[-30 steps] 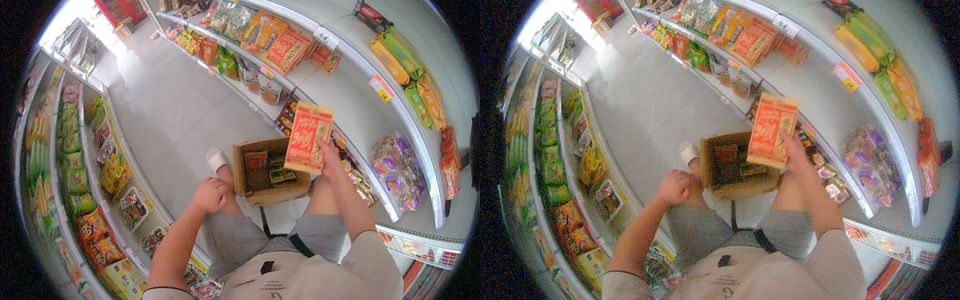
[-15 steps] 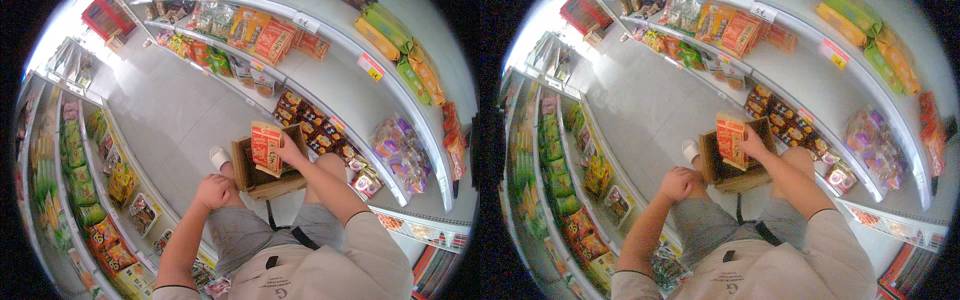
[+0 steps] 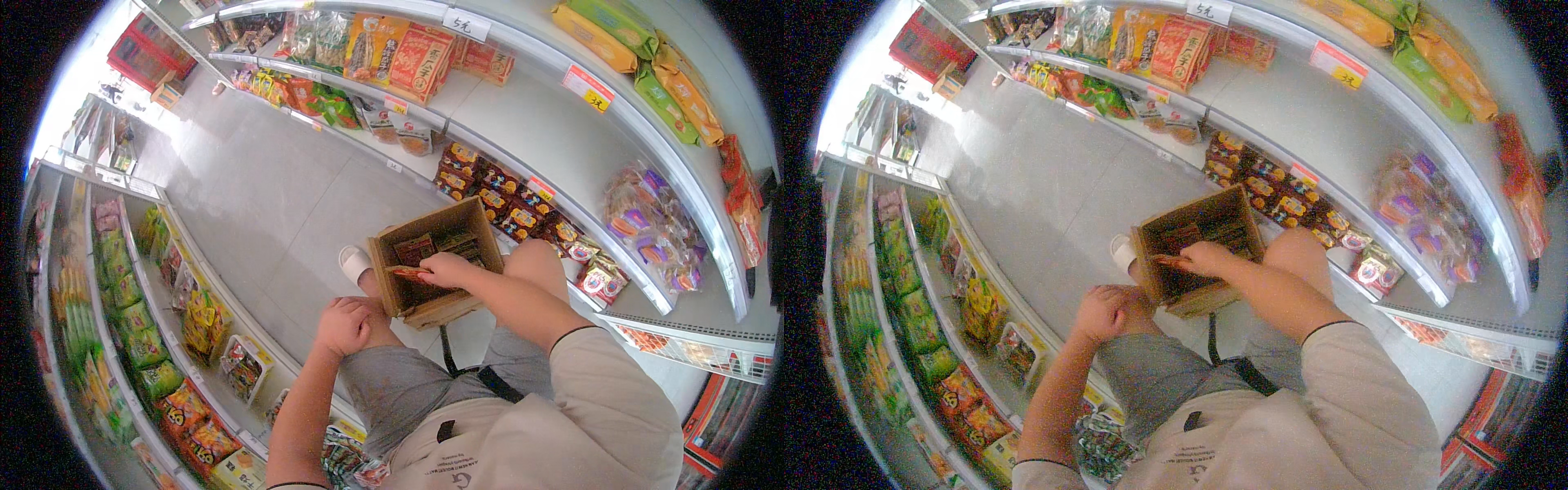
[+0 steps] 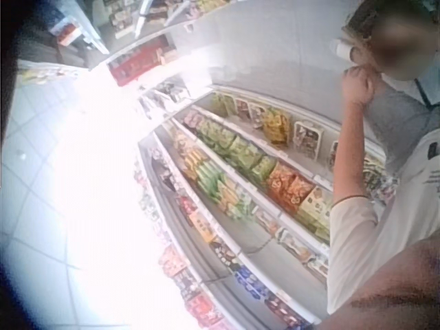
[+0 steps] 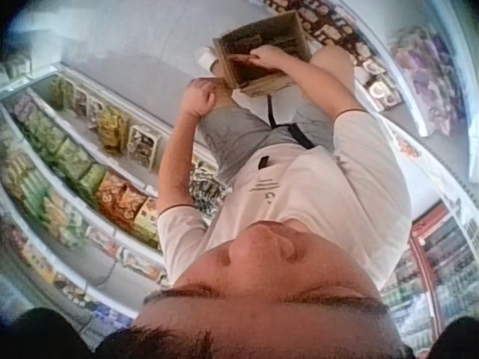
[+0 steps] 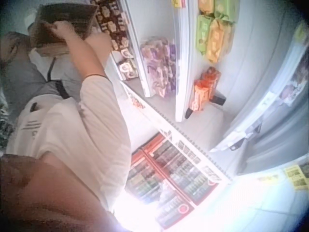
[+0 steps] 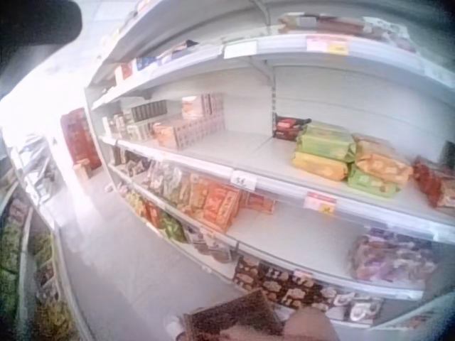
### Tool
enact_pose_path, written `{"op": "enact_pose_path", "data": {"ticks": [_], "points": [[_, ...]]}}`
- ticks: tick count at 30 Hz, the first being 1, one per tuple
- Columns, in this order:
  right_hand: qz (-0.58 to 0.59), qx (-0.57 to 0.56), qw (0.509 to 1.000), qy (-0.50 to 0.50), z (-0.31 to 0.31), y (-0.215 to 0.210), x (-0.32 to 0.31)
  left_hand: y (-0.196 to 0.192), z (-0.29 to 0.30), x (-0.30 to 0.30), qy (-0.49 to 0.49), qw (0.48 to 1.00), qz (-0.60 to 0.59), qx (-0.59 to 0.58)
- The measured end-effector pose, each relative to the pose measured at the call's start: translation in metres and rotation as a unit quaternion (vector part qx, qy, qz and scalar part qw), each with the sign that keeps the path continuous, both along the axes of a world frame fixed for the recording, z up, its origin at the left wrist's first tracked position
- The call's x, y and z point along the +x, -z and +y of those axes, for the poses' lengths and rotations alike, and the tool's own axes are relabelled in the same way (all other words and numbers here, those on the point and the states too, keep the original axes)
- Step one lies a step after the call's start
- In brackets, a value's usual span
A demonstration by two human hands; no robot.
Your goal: The person repeatedly picks packaged snack items from a cardboard box held in their lap and places them onto a nearby store shelf. They handle multiple snack packages one at a time, arranging them on the shelf throughout the clip.
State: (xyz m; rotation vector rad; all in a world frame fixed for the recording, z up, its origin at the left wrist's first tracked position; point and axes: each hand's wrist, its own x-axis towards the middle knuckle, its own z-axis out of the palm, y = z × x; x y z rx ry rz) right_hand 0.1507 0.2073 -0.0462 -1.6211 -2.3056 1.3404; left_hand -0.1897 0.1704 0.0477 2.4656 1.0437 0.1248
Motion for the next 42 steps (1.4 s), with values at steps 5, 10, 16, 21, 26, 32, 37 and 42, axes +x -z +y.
{"op": "enact_pose_path", "data": {"ticks": [5, 10, 16, 21, 26, 32, 37, 42], "points": [[0.015, 0.015, 0.999, 0.035, -0.003, 0.026, -0.001, -0.005, -0.001, 0.011, 0.001, 0.997, -0.064, 0.038], [0.045, 0.018, 0.991, 0.123, 0.016, 0.036, 0.005, -0.02, 0.001, 0.012, -0.001, 0.999, -0.039, 0.038], [0.044, -0.051, 0.978, 0.197, 0.034, 0.047, 0.006, -0.007, 0.003, 0.003, 0.003, 1.0, -0.001, 0.031], [0.002, -0.093, 0.987, 0.134, 0.038, 0.066, -0.002, -0.005, 0.003, 0.008, -0.01, 0.996, -0.061, 0.059], [-0.018, -0.089, 0.989, 0.118, 0.029, 0.113, -0.002, -0.012, 0.013, 0.017, 0.018, 0.997, -0.042, 0.065], [-0.156, -0.035, 0.986, 0.052, 0.017, 0.112, -0.032, -0.002, 0.005, -0.004, 0.011, 0.999, -0.014, -0.033], [-0.103, -0.047, 0.982, 0.148, 0.007, 0.158, -0.021, -0.002, 0.013, 0.001, 0.02, 0.999, -0.045, -0.016], [-0.069, -0.05, 0.967, 0.241, 0.008, 0.187, -0.027, -0.012, 0.014, 0.006, 0.015, 0.996, -0.077, 0.051]]}}
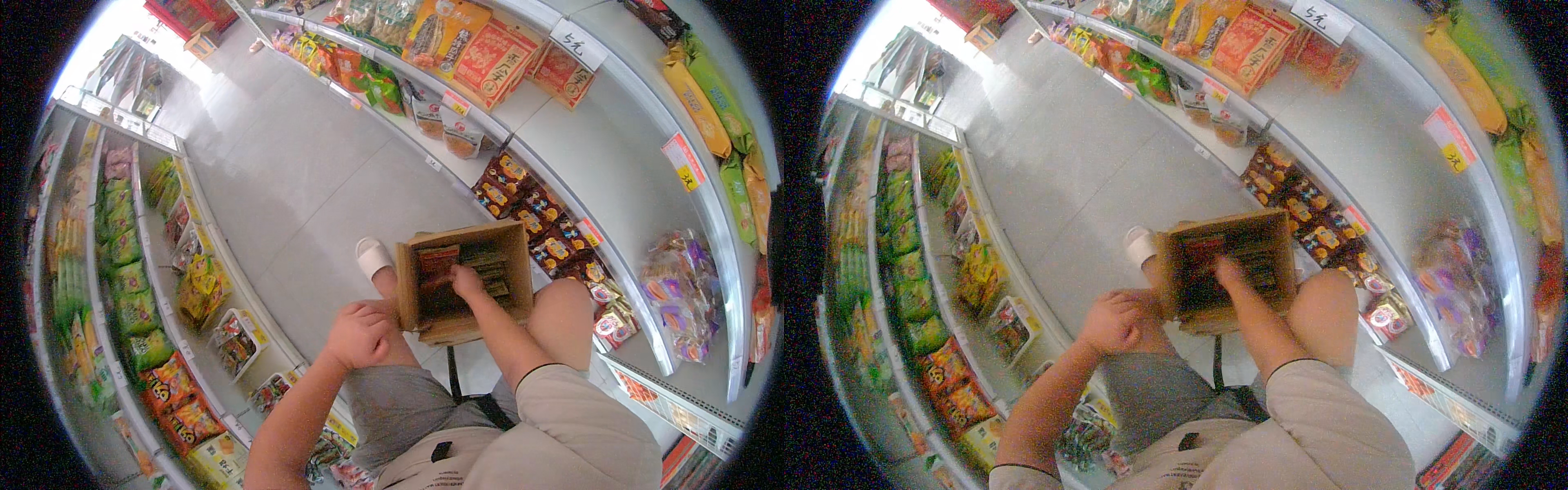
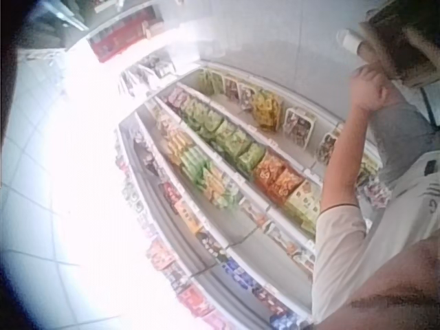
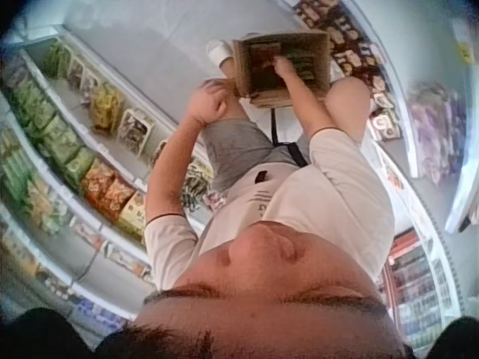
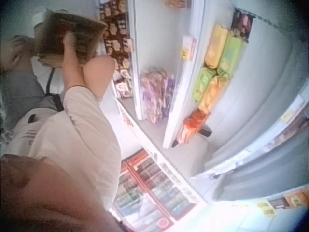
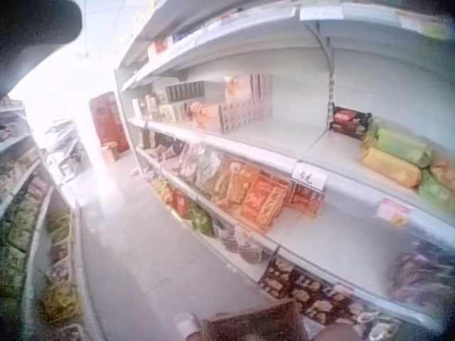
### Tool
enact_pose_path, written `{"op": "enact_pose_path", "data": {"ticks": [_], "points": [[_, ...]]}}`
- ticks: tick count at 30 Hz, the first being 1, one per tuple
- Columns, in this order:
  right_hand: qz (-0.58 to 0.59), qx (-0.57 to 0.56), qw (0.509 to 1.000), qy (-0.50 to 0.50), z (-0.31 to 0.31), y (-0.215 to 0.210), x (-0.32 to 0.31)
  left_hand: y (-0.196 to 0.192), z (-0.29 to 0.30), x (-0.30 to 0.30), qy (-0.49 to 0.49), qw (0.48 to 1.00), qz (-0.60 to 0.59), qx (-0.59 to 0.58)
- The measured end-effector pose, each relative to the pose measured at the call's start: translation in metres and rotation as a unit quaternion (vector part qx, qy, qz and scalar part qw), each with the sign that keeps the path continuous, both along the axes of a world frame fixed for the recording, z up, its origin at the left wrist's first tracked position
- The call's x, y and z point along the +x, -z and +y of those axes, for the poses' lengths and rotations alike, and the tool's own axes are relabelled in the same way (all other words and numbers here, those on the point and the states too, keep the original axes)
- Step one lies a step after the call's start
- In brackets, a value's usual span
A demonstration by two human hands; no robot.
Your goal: The person repeatedly picks packaged snack items from a cardboard box held in their lap and places them onto a nearby store shelf. They handle multiple snack packages one at a time, arranging them on the shelf throughout the clip.
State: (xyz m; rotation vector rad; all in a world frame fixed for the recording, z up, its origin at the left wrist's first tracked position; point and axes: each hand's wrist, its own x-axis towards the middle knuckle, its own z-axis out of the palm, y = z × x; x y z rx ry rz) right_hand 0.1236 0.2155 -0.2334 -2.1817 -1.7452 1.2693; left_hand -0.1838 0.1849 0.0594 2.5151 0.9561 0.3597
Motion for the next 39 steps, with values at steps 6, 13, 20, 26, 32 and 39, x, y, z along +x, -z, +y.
{"op": "enact_pose_path", "data": {"ticks": [6, 13, 20, 26, 32, 39], "points": [[0.084, 0.068, 0.994, 0.029, -0.01, 0.047, 0.022, -0.007, 0.007, 0.006, 0.019, 1.0, 0.024, 0.0], [0.106, -0.045, 0.993, -0.016, 0.004, 0.012, 0.013, -0.007, 0.001, -0.001, 0.007, 1.0, 0.016, -0.014], [-0.054, -0.053, 0.986, -0.148, 0.005, 0.003, 0.008, -0.011, 0.006, 0.004, 0.013, 0.999, 0.028, -0.012], [-0.152, -0.049, 0.951, -0.263, 0.004, -0.03, -0.01, -0.005, 0.004, -0.001, 0.012, 1.0, 0.006, -0.018], [-0.111, -0.074, 0.945, -0.298, 0.001, -0.025, 0.003, -0.004, 0.005, 0.001, 0.02, 0.999, 0.039, -0.021], [0.018, -0.091, 0.96, -0.265, 0.001, -0.036, -0.002, 0.004, -0.001, -0.002, 0.004, 1.0, -0.004, -0.008]]}}
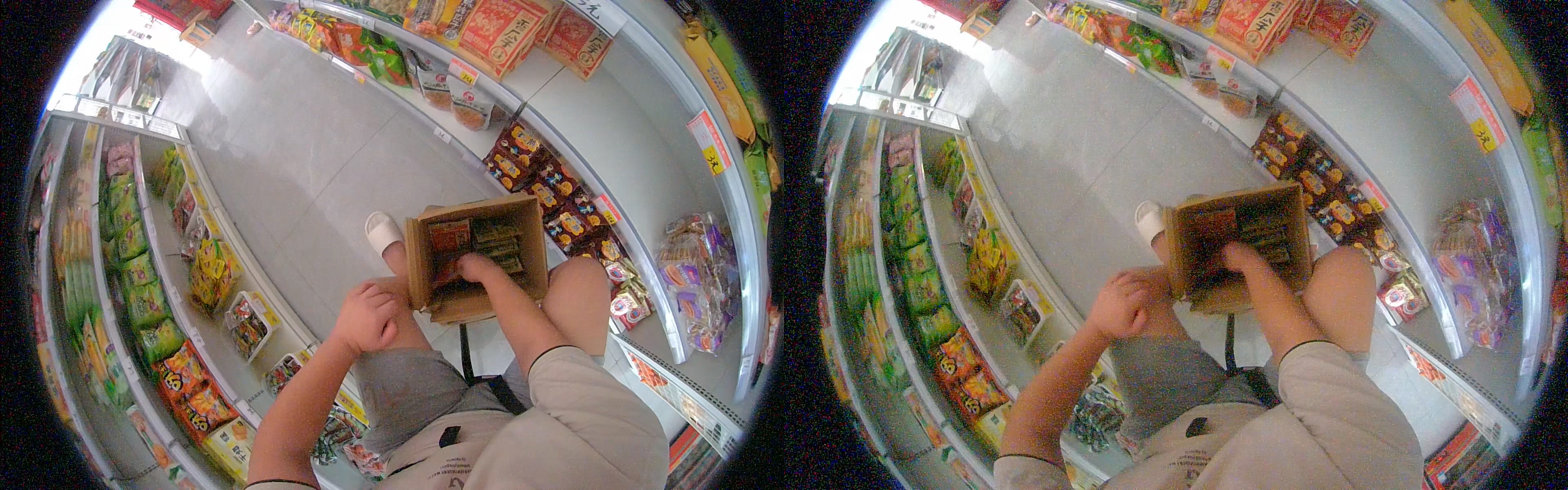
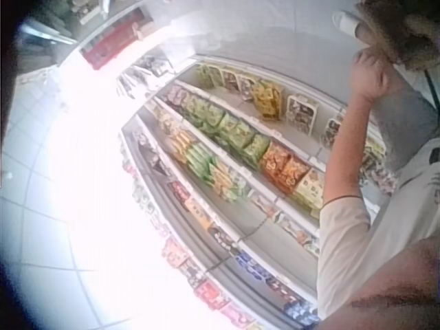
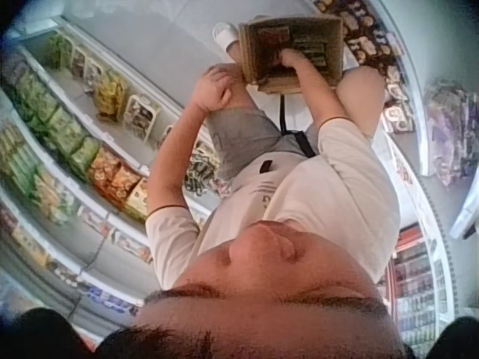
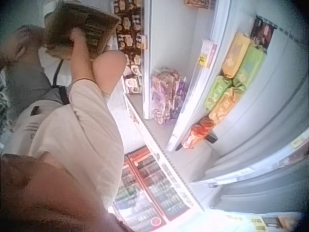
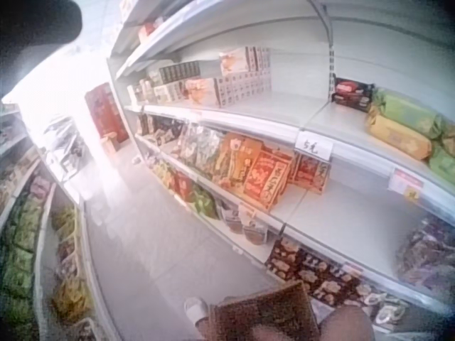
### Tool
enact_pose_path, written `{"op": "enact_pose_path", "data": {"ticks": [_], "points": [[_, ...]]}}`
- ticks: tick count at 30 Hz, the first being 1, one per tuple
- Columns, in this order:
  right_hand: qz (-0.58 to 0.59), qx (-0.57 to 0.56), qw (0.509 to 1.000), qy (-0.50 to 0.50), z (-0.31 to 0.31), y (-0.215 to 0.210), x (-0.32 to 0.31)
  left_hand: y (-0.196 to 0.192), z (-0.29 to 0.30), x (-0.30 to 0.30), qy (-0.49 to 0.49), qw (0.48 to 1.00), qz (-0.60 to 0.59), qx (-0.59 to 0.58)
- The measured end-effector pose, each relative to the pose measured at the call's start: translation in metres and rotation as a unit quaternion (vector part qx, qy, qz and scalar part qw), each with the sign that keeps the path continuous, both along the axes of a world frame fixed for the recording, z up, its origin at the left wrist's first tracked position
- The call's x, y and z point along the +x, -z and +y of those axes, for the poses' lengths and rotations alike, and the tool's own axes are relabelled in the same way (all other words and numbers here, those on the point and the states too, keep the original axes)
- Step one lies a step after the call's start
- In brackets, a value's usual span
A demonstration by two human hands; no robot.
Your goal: The person repeatedly picks packaged snack items from a cardboard box held in their lap and places them onto a nearby store shelf. They handle multiple snack packages one at a time, arranging them on the shelf throughout the clip.
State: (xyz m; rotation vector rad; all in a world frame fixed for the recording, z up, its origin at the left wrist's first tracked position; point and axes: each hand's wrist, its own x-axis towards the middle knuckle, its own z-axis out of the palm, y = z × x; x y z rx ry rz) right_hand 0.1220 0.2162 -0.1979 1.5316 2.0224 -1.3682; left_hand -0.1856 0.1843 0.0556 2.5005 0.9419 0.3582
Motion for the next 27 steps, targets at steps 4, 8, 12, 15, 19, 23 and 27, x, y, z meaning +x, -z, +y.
{"op": "enact_pose_path", "data": {"ticks": [4, 8, 12, 15, 19, 23, 27], "points": [[0.038, -0.047, 0.995, 0.078, -0.001, 0.041, 0.02, -0.005, 0.001, 0.001, -0.004, 1.0, -0.009, -0.006], [0.043, 0.026, 0.988, 0.145, -0.003, 0.092, 0.038, -0.006, 0.008, 0.005, 0.01, 1.0, -0.01, -0.011], [0.022, -0.013, 0.99, 0.139, 0.0, 0.105, 0.024, -0.001, 0.003, 0.001, 0.0, 1.0, 0.0, 0.0], [0.012, -0.008, 0.981, 0.193, -0.001, 0.115, 0.017, -0.006, 0.004, -0.001, 0.01, 1.0, 0.024, 0.01], [0.035, -0.075, 0.964, 0.253, -0.003, 0.146, 0.026, -0.007, 0.007, 0.002, 0.021, 0.999, 0.042, 0.002], [0.03, -0.078, 0.971, 0.224, -0.002, 0.156, 0.028, -0.008, 0.005, 0.002, 0.007, 1.0, 0.022, -0.009], [0.021, -0.041, 0.975, 0.219, 0.003, 0.128, 0.016, -0.005, 0.002, 0.003, 0.007, 1.0, 0.026, -0.006]]}}
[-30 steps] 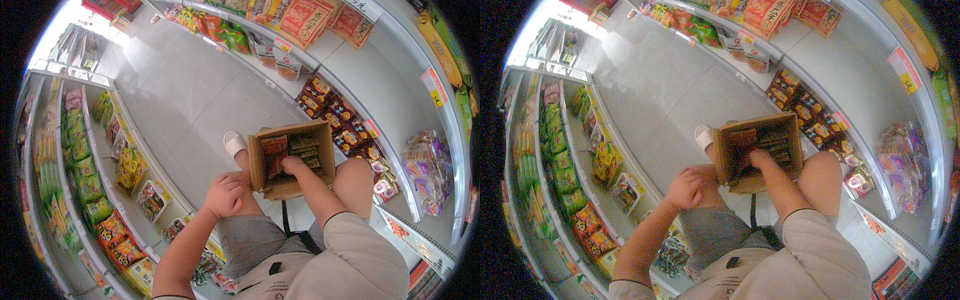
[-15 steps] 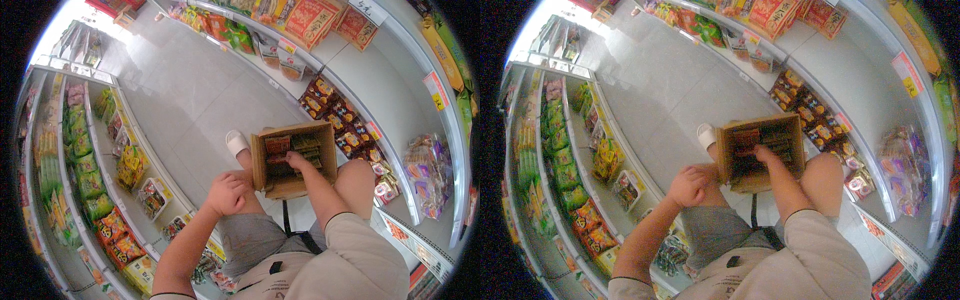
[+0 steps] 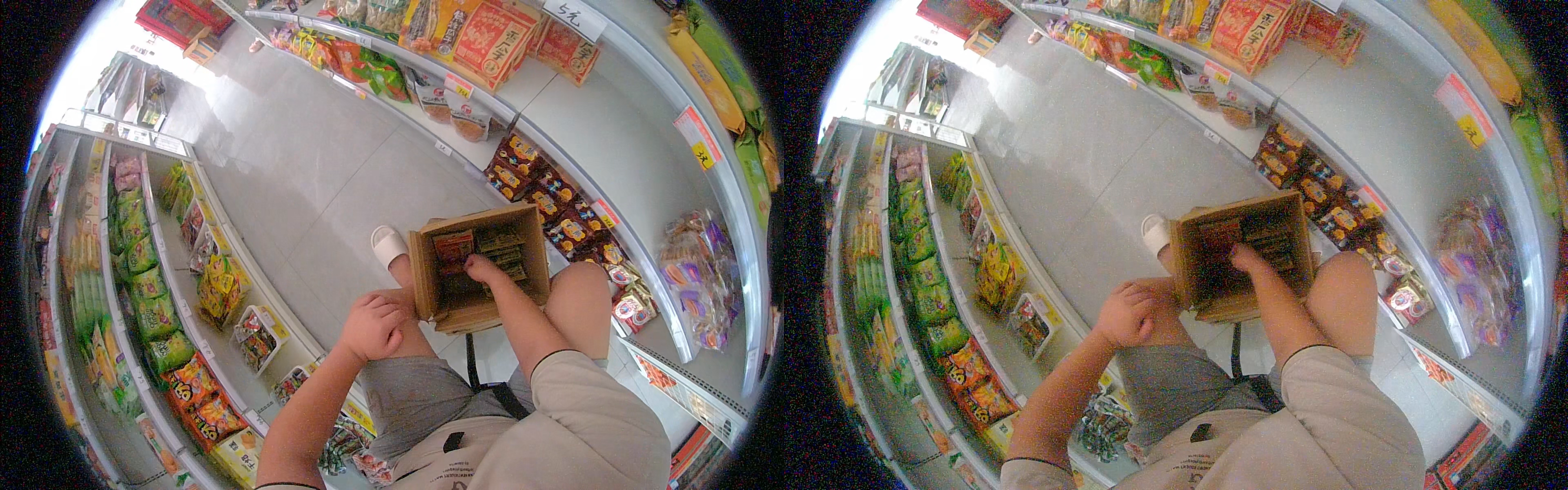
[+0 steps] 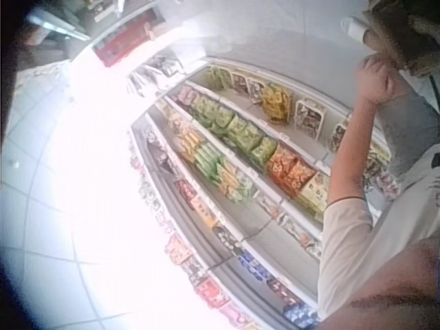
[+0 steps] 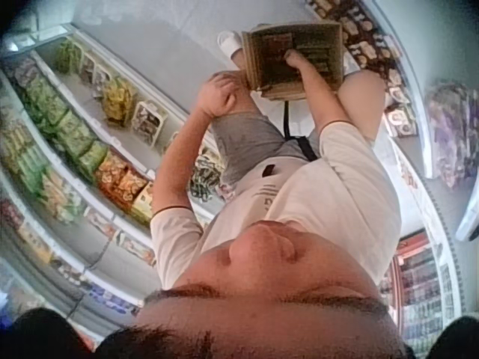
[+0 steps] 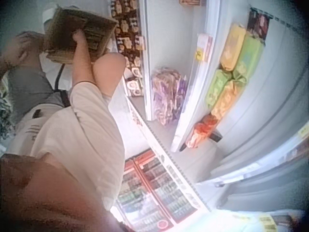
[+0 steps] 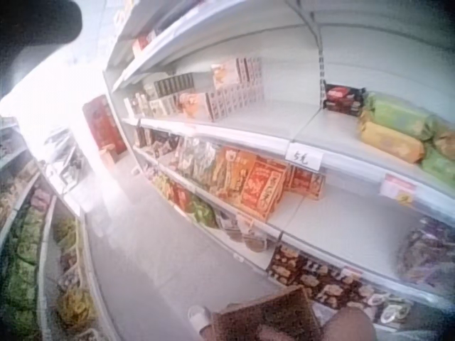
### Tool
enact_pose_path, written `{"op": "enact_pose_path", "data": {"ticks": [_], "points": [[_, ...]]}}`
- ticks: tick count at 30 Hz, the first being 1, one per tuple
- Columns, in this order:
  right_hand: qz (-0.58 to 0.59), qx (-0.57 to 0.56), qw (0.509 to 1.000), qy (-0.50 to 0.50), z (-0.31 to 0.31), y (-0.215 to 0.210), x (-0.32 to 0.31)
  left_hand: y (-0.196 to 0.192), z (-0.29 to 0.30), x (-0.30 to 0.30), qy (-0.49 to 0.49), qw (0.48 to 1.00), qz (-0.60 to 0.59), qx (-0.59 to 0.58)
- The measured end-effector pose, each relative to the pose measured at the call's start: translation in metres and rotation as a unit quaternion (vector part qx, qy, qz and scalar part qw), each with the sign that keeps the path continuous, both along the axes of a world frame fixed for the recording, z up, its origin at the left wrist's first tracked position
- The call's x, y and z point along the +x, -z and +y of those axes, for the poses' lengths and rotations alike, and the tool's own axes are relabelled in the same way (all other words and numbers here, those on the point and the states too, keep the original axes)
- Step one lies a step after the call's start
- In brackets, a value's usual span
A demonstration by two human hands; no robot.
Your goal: The person repeatedly picks packaged snack items from a cardboard box held in their lap and places them onto a nearby store shelf. They handle multiple snack packages one at a time, arranging them on the shelf throughout the clip.
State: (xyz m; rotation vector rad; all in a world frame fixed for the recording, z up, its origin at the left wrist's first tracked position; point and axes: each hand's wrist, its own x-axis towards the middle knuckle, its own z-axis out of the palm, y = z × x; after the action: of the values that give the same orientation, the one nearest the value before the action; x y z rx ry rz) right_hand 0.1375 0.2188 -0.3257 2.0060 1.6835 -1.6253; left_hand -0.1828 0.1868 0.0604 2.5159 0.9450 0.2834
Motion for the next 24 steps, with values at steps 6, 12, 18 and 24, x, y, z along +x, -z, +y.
{"op": "enact_pose_path", "data": {"ticks": [6, 12, 18, 24], "points": [[0.028, 0.0, 0.998, 0.047, 0.004, -0.063, -0.018, -0.001, -0.008, -0.008, -0.008, 0.999, 0.026, -0.022], [0.064, 0.096, 0.985, 0.129, 0.014, -0.073, 0.005, 0.002, 0.009, 0.011, 0.008, 1.0, -0.014, -0.004], [0.203, 0.178, 0.954, 0.134, 0.064, -0.247, -0.014, 0.021, -0.007, -0.002, -0.014, 0.999, -0.042, -0.014], [0.227, 0.393, 0.86, 0.234, 0.118, -0.358, 0.072, 0.018, -0.007, 0.0, -0.014, 0.998, -0.053, -0.028]]}}
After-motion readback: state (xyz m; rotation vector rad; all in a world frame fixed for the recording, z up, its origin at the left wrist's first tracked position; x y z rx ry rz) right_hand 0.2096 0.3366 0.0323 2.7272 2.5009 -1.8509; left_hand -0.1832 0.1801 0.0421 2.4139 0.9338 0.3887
